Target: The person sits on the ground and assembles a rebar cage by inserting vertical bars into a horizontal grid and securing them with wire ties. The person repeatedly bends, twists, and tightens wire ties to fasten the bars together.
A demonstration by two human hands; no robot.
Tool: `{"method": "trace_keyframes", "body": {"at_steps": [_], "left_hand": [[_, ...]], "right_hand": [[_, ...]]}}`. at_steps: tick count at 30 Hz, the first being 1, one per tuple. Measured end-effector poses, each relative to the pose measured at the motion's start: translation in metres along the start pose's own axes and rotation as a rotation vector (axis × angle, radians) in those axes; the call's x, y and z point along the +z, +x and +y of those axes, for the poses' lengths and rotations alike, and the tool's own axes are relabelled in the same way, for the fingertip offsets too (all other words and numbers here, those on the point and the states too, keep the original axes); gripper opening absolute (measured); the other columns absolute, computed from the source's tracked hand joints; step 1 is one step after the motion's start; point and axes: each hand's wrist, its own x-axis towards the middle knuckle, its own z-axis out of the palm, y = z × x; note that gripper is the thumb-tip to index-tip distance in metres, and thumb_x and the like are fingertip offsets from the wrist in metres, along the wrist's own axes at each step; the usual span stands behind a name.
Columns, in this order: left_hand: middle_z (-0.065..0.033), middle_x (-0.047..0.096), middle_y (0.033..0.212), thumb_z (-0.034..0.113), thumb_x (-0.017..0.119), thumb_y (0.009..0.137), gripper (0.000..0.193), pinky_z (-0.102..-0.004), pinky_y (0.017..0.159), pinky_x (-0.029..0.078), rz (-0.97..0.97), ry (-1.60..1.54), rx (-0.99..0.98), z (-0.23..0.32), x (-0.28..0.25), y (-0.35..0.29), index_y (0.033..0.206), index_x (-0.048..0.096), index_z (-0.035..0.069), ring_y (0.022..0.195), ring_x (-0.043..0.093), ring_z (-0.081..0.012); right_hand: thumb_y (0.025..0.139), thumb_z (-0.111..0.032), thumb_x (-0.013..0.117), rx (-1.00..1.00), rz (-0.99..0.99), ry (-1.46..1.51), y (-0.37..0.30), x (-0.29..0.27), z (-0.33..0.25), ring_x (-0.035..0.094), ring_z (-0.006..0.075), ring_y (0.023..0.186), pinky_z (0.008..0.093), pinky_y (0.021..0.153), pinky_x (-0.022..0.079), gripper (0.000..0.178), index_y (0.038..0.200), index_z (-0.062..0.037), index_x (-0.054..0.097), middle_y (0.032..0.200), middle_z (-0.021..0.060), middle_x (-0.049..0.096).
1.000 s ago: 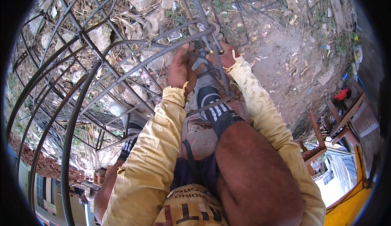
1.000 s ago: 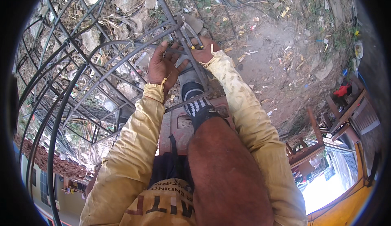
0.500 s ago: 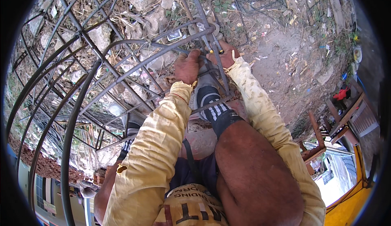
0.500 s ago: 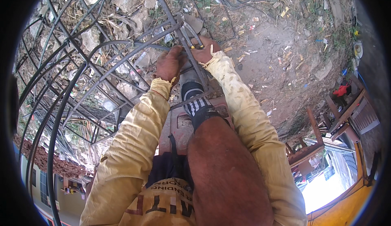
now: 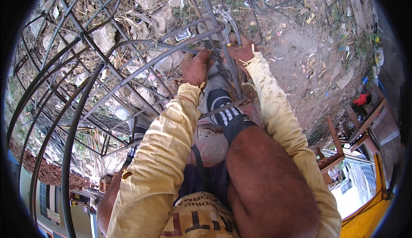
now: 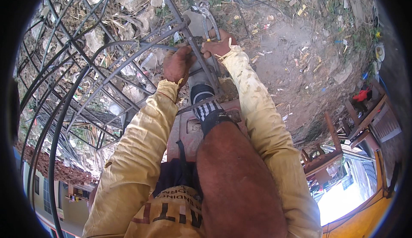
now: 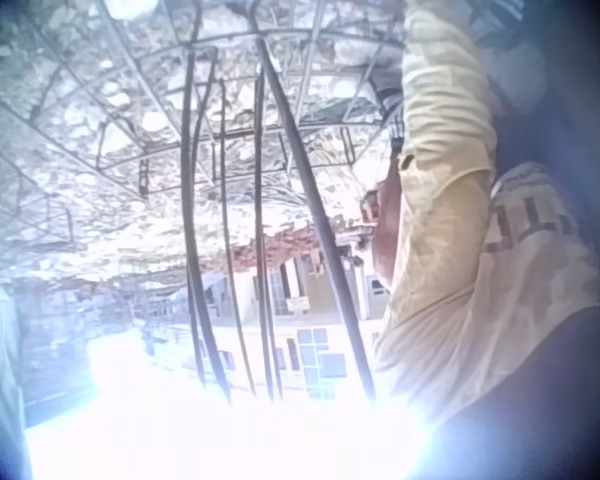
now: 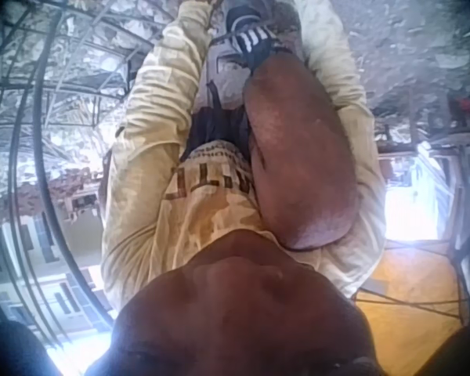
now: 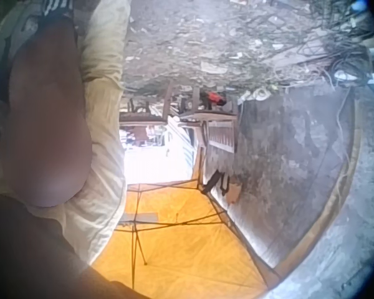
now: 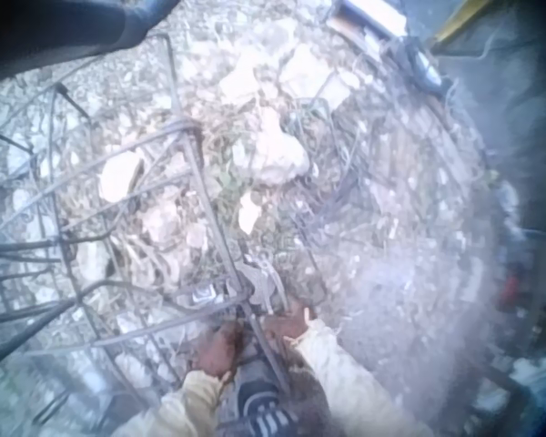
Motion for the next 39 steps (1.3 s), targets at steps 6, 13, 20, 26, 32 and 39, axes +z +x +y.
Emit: {"method": "trace_keyframes", "body": {"at_steps": [6,13,20,26,32,39], "left_hand": [[-0.0051,0.061,0.090,0.010,0.064,0.083,0.014,-0.0293,0.070,0.051,-0.065,-0.022,-0.019,0.005,0.003,-0.007,0.095,0.057,0.007,0.078,0.059,-0.0161],[-0.0068,0.060,0.095,0.025,0.053,0.090,0.024,-0.0384,0.084,0.047,-0.095,-0.107,-0.221,0.016,-0.005,-0.005,0.103,0.056,0.005,0.087,0.057,-0.0212],[-0.0052,0.062,0.102,0.027,0.063,0.085,0.031,-0.0302,0.077,0.051,-0.226,0.234,-0.144,0.018,-0.009,0.000,0.107,0.061,0.005,0.092,0.059,-0.0156],[-0.0051,0.062,0.105,0.026,0.064,0.085,0.031,-0.0292,0.076,0.052,-0.146,0.232,-0.217,0.023,-0.006,-0.004,0.107,0.061,0.005,0.093,0.060,-0.0153],[-0.0056,0.061,0.107,0.025,0.064,0.085,0.030,-0.0327,0.081,0.049,-0.145,0.299,-0.250,0.035,-0.006,0.002,0.109,0.061,0.007,0.095,0.059,-0.0180],[-0.0026,0.061,0.104,0.010,0.063,0.085,0.020,-0.0318,0.083,0.048,-0.166,0.218,-0.441,0.040,-0.004,0.010,0.104,0.063,0.007,0.096,0.058,-0.0154]], "right_hand": [[0.073,0.000,0.072,0.006,-0.053,-0.050,0.008,-0.009,0.003,0.065,0.0199,0.058,0.0286,0.049,0.049,0.034,0.101,0.0047,0.054,0.073,0.0183,0.066],[0.069,0.000,0.074,0.002,-0.083,-0.092,-0.009,-0.002,-0.018,0.062,0.0172,0.059,0.0295,0.054,0.048,0.038,0.101,0.0033,0.055,0.074,0.0135,0.065],[0.070,-0.003,0.074,-0.026,-0.066,-0.173,-0.018,0.003,-0.020,0.061,0.0152,0.060,0.0299,0.055,0.049,0.036,0.100,0.0012,0.055,0.074,0.0100,0.064],[0.072,-0.003,0.072,-0.061,-0.052,-0.217,-0.016,-0.002,-0.007,0.060,0.0143,0.060,0.0289,0.054,0.049,0.034,0.101,0.0009,0.055,0.075,0.0085,0.063],[0.072,-0.003,0.072,-0.061,-0.069,-0.187,-0.014,-0.004,-0.003,0.061,0.0141,0.060,0.0279,0.055,0.049,0.035,0.102,0.0009,0.056,0.074,0.0081,0.063],[0.072,-0.003,0.072,-0.038,-0.081,-0.155,-0.013,-0.005,-0.003,0.060,0.0143,0.060,0.0284,0.056,0.049,0.036,0.103,0.0013,0.055,0.074,0.0087,0.063]]}}
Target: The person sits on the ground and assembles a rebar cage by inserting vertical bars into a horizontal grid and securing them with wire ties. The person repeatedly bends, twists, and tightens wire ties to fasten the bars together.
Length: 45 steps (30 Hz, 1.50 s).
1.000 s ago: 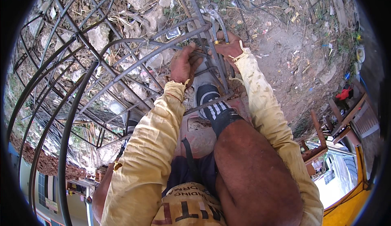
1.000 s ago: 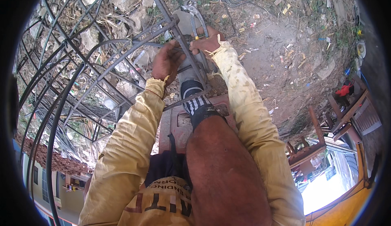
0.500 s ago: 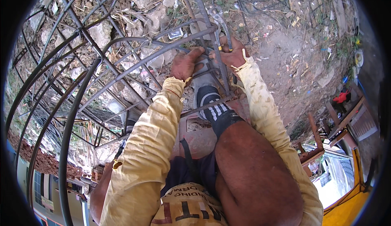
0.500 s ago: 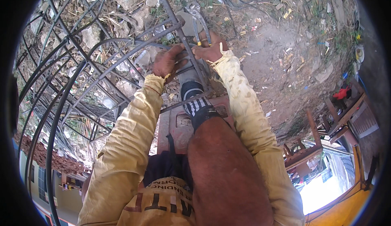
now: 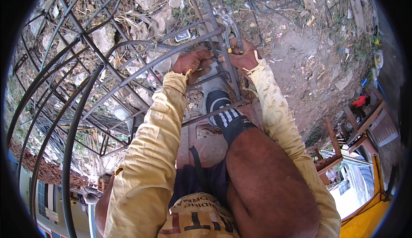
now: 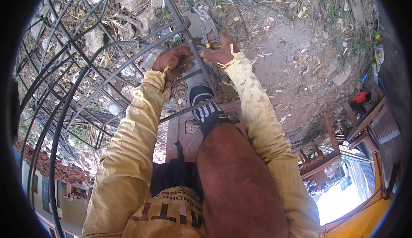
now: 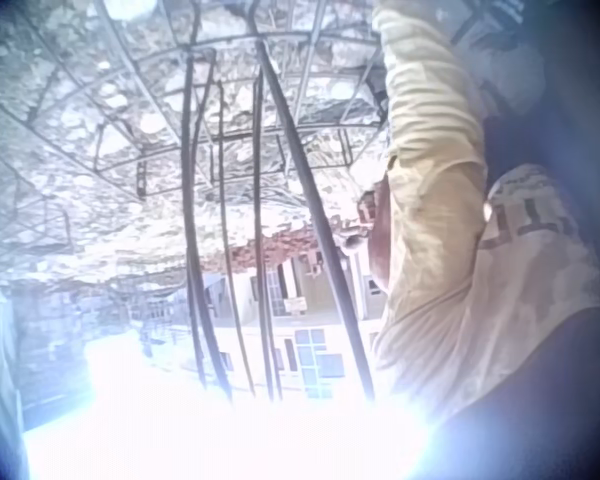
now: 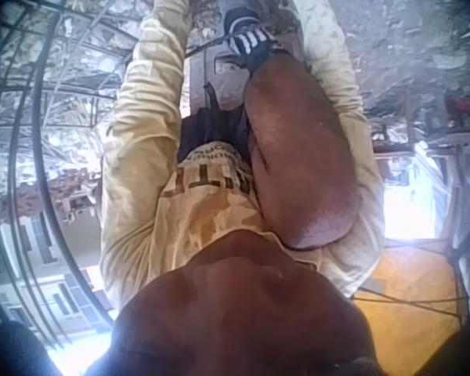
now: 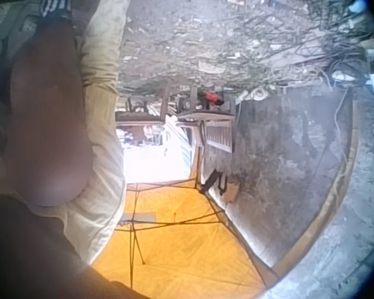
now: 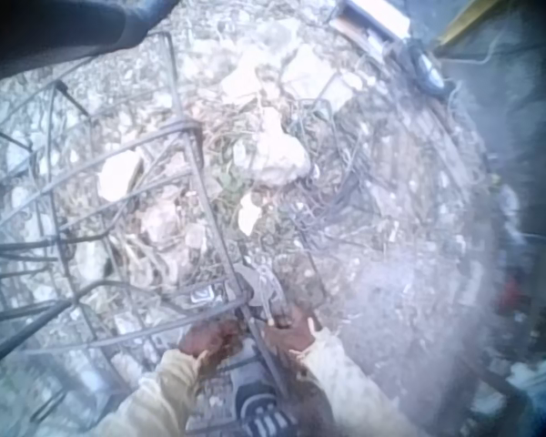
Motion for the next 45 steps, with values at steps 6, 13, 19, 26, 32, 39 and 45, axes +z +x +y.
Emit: {"method": "trace_keyframes", "body": {"at_steps": [6,13,19,26,32,39,45], "left_hand": [[0.0006,0.060,0.111,-0.003,0.062,0.079,0.034,-0.0309,0.091,0.047,-0.208,0.725,0.512,-0.016,-0.019,0.015,0.112,0.062,0.008,0.106,0.056,-0.0153],[-0.0028,0.059,0.117,0.005,0.065,0.082,0.039,-0.0325,0.089,0.049,-0.197,0.481,0.287,-0.012,-0.008,0.007,0.119,0.059,0.012,0.111,0.056,-0.0156],[-0.0001,0.060,0.115,0.017,0.067,0.084,0.030,-0.0315,0.078,0.049,-0.182,0.349,0.199,-0.012,-0.008,0.008,0.113,0.064,0.015,0.103,0.057,-0.0136],[-0.0081,0.059,0.122,-0.010,0.063,0.068,0.055,-0.0320,0.097,0.048,-0.140,0.606,0.242,-0.006,0.000,-0.001,0.118,0.061,0.012,0.111,0.058,-0.0211],[-0.0048,0.060,0.119,0.000,0.059,0.079,0.040,-0.0341,0.094,0.047,-0.083,0.424,0.099,-0.003,0.002,-0.003,0.118,0.061,0.010,0.111,0.057,-0.0186],[-0.0041,0.060,0.118,0.013,0.052,0.090,0.030,-0.0331,0.091,0.046,-0.024,0.285,0.027,-0.002,0.012,-0.016,0.118,0.060,0.008,0.110,0.056,-0.0177],[-0.0090,0.068,0.098,0.031,0.073,0.077,0.040,-0.0332,0.074,0.051,-0.045,0.482,0.356,-0.024,-0.002,0.010,0.106,0.068,0.003,0.087,0.063,-0.0203]], "right_hand": [[0.073,-0.004,0.072,-0.014,-0.006,-0.034,-0.005,0.001,-0.007,0.059,0.0143,0.060,0.0297,0.056,0.048,0.036,0.104,0.0008,0.055,0.073,0.0067,0.062],[0.070,-0.015,0.076,-0.100,0.105,-0.484,-0.019,0.003,-0.020,0.046,0.0103,0.060,0.0272,0.056,0.042,0.037,0.098,-0.0020,0.057,0.065,-0.0007,0.049],[0.071,-0.018,0.076,-0.141,0.170,-0.480,-0.033,0.000,-0.004,0.044,0.0102,0.059,0.0276,0.054,0.041,0.033,0.095,-0.0050,0.057,0.064,-0.0015,0.047],[0.073,-0.018,0.074,-0.221,0.231,-0.452,-0.015,0.015,-0.001,0.047,0.0104,0.055,0.0295,0.053,0.042,0.028,0.092,-0.0070,0.057,0.060,0.0006,0.051],[0.070,-0.017,0.074,-0.219,0.242,-0.436,0.003,0.011,-0.010,0.055,0.0117,0.059,0.0300,0.059,0.046,0.032,0.095,-0.0052,0.057,0.063,0.0030,0.059],[0.067,-0.018,0.079,-0.179,0.292,-0.504,0.020,0.002,0.002,0.047,0.0075,0.060,0.0271,0.055,0.042,0.037,0.093,-0.0049,0.057,0.064,-0.0002,0.054],[0.072,-0.020,0.071,-0.014,0.319,-0.700,0.013,0.003,-0.001,0.059,0.0197,0.070,0.0333,0.068,0.048,0.039,0.104,-0.0031,0.058,0.077,0.0097,0.062]]}}
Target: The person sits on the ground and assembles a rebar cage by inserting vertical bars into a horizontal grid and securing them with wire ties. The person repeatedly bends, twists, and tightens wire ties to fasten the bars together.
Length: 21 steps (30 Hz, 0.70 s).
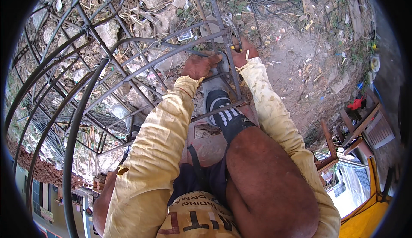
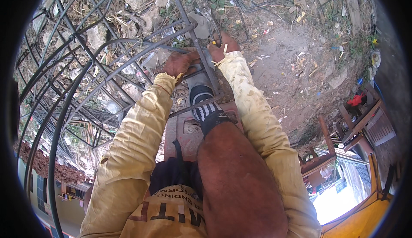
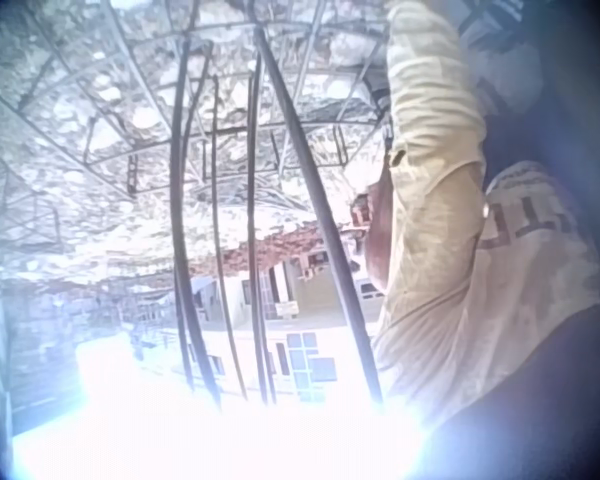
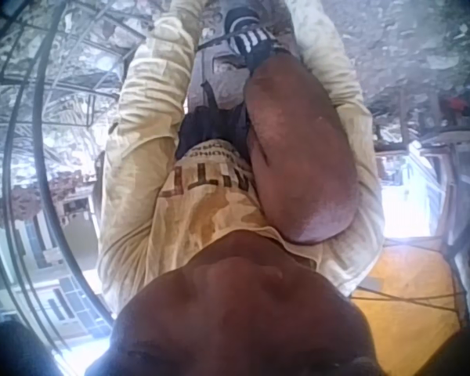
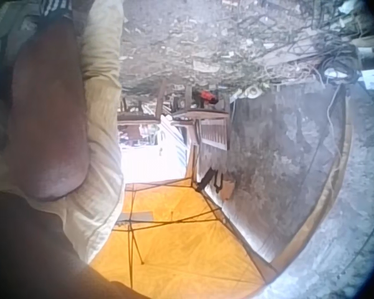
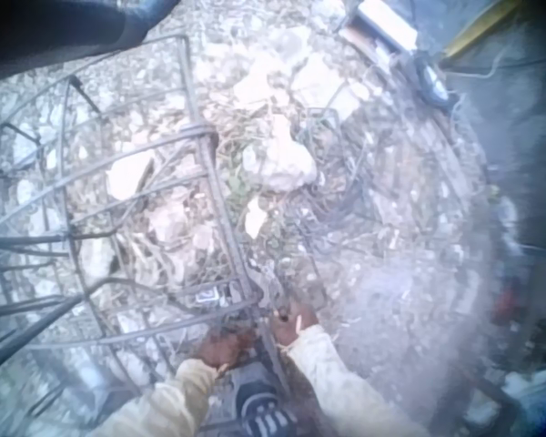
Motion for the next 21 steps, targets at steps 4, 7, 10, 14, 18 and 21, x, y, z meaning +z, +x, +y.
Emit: {"method": "trace_keyframes", "body": {"at_steps": [4,7,10,14,18,21], "left_hand": [[-0.0077,0.070,0.088,0.030,0.075,0.076,0.034,-0.0308,0.069,0.050,0.088,-0.060,-0.118,0.011,0.005,-0.001,0.097,0.071,0.003,0.077,0.064,-0.0181],[-0.0076,0.070,0.083,0.028,0.075,0.075,0.033,-0.0293,0.067,0.049,0.132,-0.048,-0.118,0.024,0.015,-0.007,0.093,0.072,0.001,0.072,0.063,-0.0164],[-0.0090,0.070,0.084,0.025,0.076,0.074,0.032,-0.0287,0.067,0.049,0.142,0.032,-0.118,0.021,0.013,-0.004,0.093,0.071,-0.001,0.072,0.063,-0.0159],[-0.0037,0.068,0.091,0.037,0.074,0.076,0.040,-0.0287,0.067,0.048,0.076,0.023,-0.109,0.008,0.005,0.001,0.103,0.069,0.008,0.083,0.061,-0.0129],[-0.0031,0.068,0.088,0.034,0.073,0.078,0.036,-0.0271,0.062,0.047,0.059,0.063,-0.092,0.007,0.008,0.006,0.102,0.070,0.008,0.078,0.062,-0.0119],[-0.0032,0.068,0.088,0.030,0.070,0.079,0.032,-0.0262,0.061,0.047,0.056,0.069,-0.066,0.009,0.009,0.004,0.101,0.070,0.007,0.075,0.062,-0.0113]], "right_hand": [[0.073,-0.019,0.065,0.128,-0.026,0.054,-0.019,-0.016,-0.014,0.065,0.0296,0.082,0.0376,0.076,0.049,0.036,0.106,-0.0056,0.059,0.086,0.0154,0.065],[0.072,-0.020,0.064,0.199,-0.052,-0.001,-0.029,-0.010,0.015,0.065,0.0328,0.087,0.0391,0.079,0.050,0.037,0.106,-0.0060,0.060,0.090,0.0173,0.066],[0.071,-0.021,0.065,0.160,-0.055,-0.025,-0.041,-0.004,0.024,0.065,0.0328,0.088,0.0387,0.081,0.050,0.039,0.106,-0.0054,0.060,0.092,0.0175,0.066],[0.071,-0.024,0.067,0.126,-0.190,-0.046,-0.055,-0.018,-0.002,0.064,0.0316,0.078,0.0397,0.073,0.049,0.035,0.098,-0.0036,0.058,0.084,0.0158,0.064],[0.071,-0.020,0.075,-0.058,-0.229,-0.145,-0.047,-0.021,0.013,0.048,0.0097,0.063,0.0271,0.060,0.044,0.033,0.097,-0.0072,0.059,0.070,-0.0023,0.054],[0.073,-0.012,0.072,-0.119,-0.253,0.080,-0.047,-0.020,0.025,0.048,0.0090,0.064,0.0270,0.061,0.044,0.029,0.098,-0.0065,0.059,0.070,-0.0023,0.054]]}}
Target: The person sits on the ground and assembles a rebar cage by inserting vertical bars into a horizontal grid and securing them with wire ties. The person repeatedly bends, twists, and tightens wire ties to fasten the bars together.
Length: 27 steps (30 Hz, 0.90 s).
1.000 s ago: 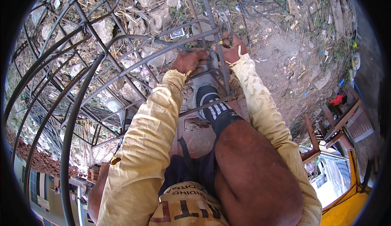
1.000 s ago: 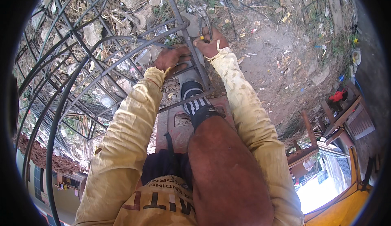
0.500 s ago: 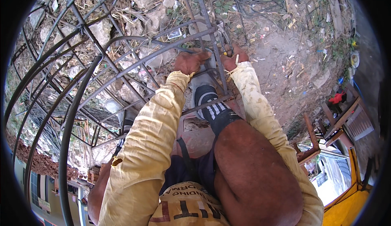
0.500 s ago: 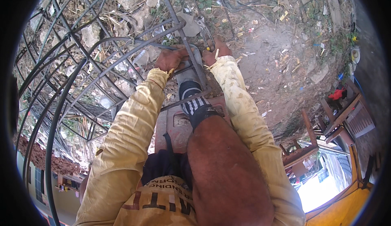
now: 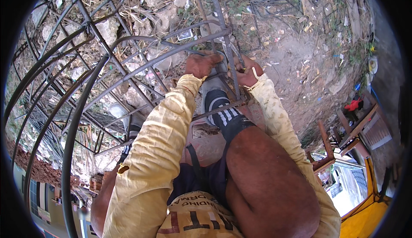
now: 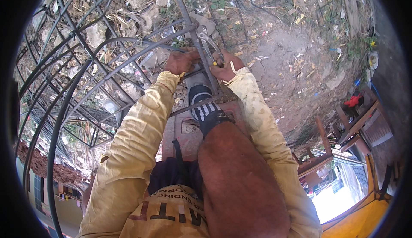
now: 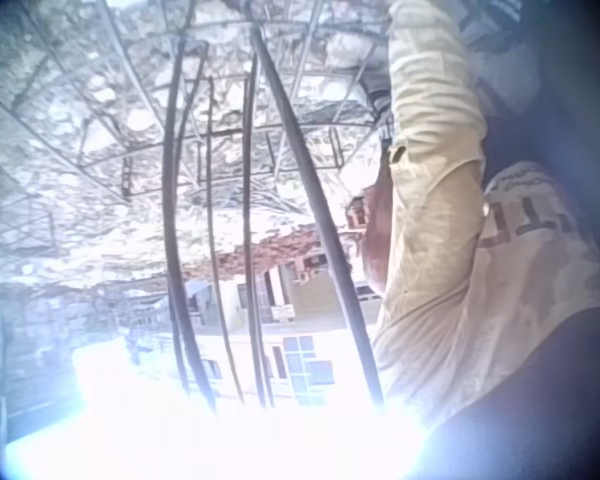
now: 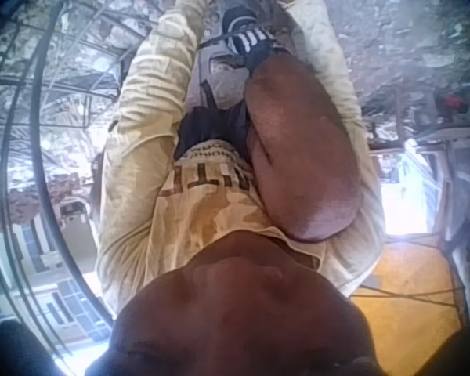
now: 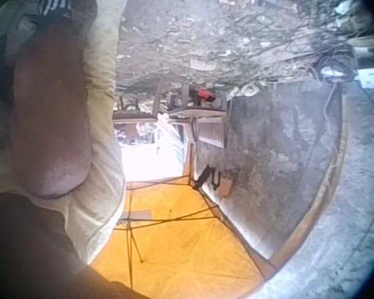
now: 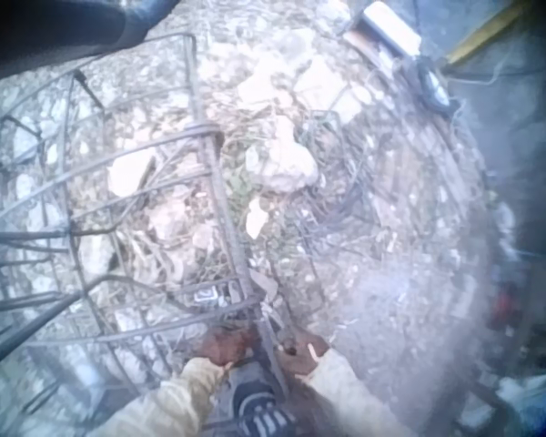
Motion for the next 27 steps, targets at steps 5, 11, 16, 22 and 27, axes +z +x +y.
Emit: {"method": "trace_keyframes", "body": {"at_steps": [5,11,16,22,27], "left_hand": [[-0.0055,0.070,0.087,0.026,0.070,0.078,0.028,-0.0271,0.065,0.048,0.024,0.034,0.010,0.002,-0.004,-0.002,0.097,0.071,0.006,0.077,0.063,-0.0131],[-0.0076,0.070,0.083,0.028,0.076,0.074,0.030,-0.0283,0.069,0.050,0.049,-0.112,0.003,0.002,-0.002,-0.004,0.089,0.072,0.002,0.072,0.064,-0.0151],[-0.0069,0.067,0.103,0.030,0.071,0.080,0.041,-0.0339,0.080,0.049,-0.085,-0.128,-0.066,-0.001,-0.007,-0.002,0.113,0.062,0.006,0.095,0.062,-0.0185],[-0.0070,0.064,0.105,0.025,0.069,0.080,0.036,-0.0351,0.081,0.047,-0.072,-0.104,-0.105,0.006,-0.010,-0.008,0.111,0.064,0.007,0.097,0.059,-0.0173],[-0.0024,0.064,0.094,0.020,0.069,0.078,0.027,-0.0285,0.071,0.047,-0.102,0.103,0.100,-0.011,-0.012,-0.003,0.102,0.067,0.008,0.079,0.057,-0.0125]], "right_hand": [[0.075,-0.009,0.071,0.141,-0.073,0.478,-0.005,-0.006,-0.023,0.057,0.0122,0.069,0.0295,0.062,0.047,0.023,0.093,-0.0048,0.057,0.076,0.0030,0.058],[0.086,-0.004,0.053,0.293,0.028,0.254,-0.015,-0.060,-0.048,0.063,0.0151,0.078,0.0284,0.065,0.049,0.044,0.130,-0.0038,0.048,0.104,0.0078,0.064],[0.085,-0.005,0.050,-0.159,-0.071,-0.276,-0.011,-0.094,-0.031,0.062,0.0189,0.086,0.0323,0.066,0.050,0.058,0.141,-0.0122,0.040,0.111,0.0128,0.060],[0.080,-0.006,0.051,-0.157,-0.253,-0.616,-0.018,-0.093,-0.039,0.055,0.0353,0.067,0.0389,0.068,0.049,0.061,0.139,-0.0191,0.044,0.079,0.0212,0.057],[0.079,-0.004,0.052,0.003,-0.370,-0.622,-0.025,-0.088,-0.066,0.058,0.0383,0.064,0.0404,0.067,0.050,0.061,0.138,-0.0188,0.046,0.066,0.0212,0.055]]}}
